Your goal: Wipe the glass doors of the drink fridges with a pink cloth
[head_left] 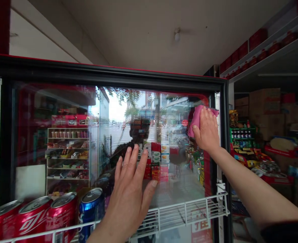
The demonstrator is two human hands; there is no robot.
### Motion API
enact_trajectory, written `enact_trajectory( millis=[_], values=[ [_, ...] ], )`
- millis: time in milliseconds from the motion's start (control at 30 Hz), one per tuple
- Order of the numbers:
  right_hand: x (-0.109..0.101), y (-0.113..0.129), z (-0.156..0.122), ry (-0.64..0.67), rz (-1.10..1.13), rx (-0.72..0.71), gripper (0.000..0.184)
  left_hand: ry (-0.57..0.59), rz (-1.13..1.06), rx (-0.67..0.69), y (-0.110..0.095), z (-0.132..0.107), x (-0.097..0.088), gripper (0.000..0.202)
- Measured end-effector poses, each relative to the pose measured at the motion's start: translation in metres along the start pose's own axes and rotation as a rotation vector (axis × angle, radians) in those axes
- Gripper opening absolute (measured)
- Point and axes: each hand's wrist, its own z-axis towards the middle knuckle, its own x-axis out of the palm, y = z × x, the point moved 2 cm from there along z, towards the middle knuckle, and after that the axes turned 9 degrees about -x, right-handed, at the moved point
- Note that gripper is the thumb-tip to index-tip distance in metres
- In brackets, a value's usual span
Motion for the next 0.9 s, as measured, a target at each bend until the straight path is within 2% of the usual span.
enact_trajectory(
  millis=[100, 233, 367, 467, 600, 800, 900],
  values=[
    [0.003, -0.001, -0.039, 0.013, -0.018, -0.015, 0.084, 0.012, -0.016, -0.003, -0.004, -0.005, 0.003, 0.083],
    [0.005, 0.018, -0.095, 0.032, -0.006, -0.046, 0.089, 0.040, -0.039, -0.020, -0.005, -0.016, 0.007, 0.083],
    [0.004, 0.043, -0.123, 0.029, 0.001, -0.045, 0.095, 0.077, -0.049, -0.044, 0.000, -0.032, 0.010, 0.087],
    [0.003, 0.064, -0.120, 0.071, 0.016, -0.115, 0.100, 0.076, -0.063, -0.070, 0.006, -0.040, 0.010, 0.087],
    [0.001, 0.099, -0.100, 0.110, 0.047, -0.253, 0.103, 0.067, -0.084, -0.098, 0.014, -0.047, 0.006, 0.087],
    [-0.011, 0.168, -0.068, 0.086, 0.072, -0.391, 0.100, 0.075, -0.095, -0.113, 0.032, -0.069, -0.012, 0.085],
    [-0.015, 0.206, -0.050, 0.132, 0.096, -0.441, 0.099, 0.070, -0.107, -0.114, 0.042, -0.084, -0.026, 0.085]
  ],
)
